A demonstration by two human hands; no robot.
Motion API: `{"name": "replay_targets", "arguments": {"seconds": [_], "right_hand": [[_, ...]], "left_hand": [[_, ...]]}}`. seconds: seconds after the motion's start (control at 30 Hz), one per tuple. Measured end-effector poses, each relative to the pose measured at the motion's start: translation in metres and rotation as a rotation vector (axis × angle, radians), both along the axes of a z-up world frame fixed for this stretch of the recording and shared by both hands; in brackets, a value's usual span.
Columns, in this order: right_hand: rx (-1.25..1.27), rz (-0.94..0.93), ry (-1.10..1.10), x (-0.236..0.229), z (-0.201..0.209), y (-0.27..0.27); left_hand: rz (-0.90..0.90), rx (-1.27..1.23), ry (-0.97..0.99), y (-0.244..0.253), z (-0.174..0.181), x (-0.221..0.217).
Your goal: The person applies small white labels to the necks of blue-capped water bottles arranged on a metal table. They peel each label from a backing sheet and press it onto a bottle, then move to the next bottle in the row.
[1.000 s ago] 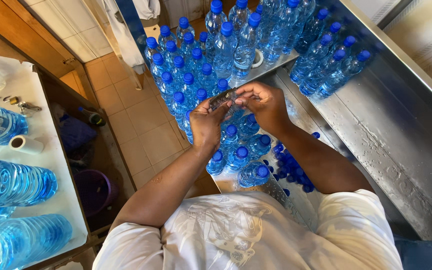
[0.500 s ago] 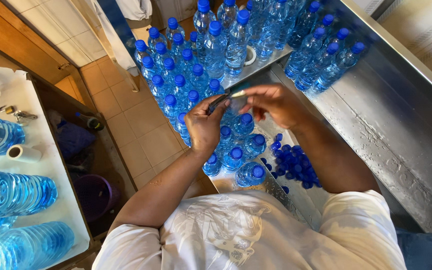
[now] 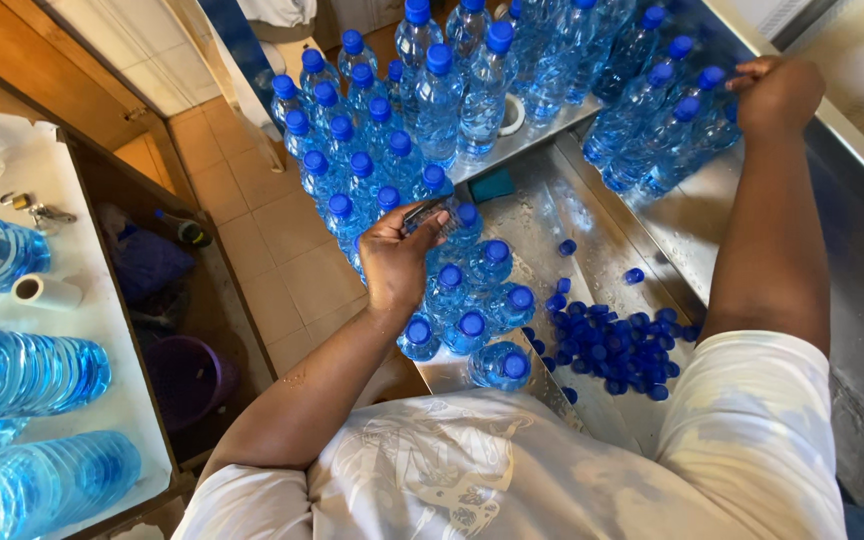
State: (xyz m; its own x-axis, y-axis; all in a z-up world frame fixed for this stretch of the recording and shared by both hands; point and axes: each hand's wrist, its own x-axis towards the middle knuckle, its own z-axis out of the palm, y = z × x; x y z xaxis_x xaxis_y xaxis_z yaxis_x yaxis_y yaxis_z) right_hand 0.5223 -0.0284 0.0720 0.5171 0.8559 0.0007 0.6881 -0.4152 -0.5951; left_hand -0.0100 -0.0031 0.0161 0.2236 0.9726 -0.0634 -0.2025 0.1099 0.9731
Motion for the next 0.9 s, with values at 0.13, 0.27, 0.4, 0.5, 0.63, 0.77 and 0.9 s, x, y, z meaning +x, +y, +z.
{"name": "replay_targets", "arguments": {"seconds": [0.13,0.27,0.4,0.5,0.63,0.77,0.9], "right_hand": [[-0.091,0.102,-0.013,0.028,-0.017,0.021],[0.186,-0.016,-0.587,0.026,-0.03,0.025],[0.613,0.009,-0.926,-0.005,-0.04,0.002],[0.493,0.233,-0.875,-0.032,-0.04,-0.013],[0.083,0.24,-0.499,-0.056,-0.028,-0.021],[-0.03,0.179,-0.54,-0.068,-0.013,-0.02],[-0.094,0.14,-0.573,-0.076,0.0,-0.016]], "left_hand": [[0.017,0.02,0.014,0.002,-0.005,-0.001],[0.028,0.02,-0.019,0.002,-0.007,-0.002],[0.039,-0.015,-0.023,0.003,-0.003,-0.005],[0.031,-0.028,-0.094,0.007,-0.015,-0.006],[-0.013,-0.04,-0.14,0.006,-0.016,-0.006],[-0.026,-0.079,-0.199,0.006,-0.008,-0.006],[-0.023,-0.112,-0.231,0.007,-0.007,-0.005]]}}
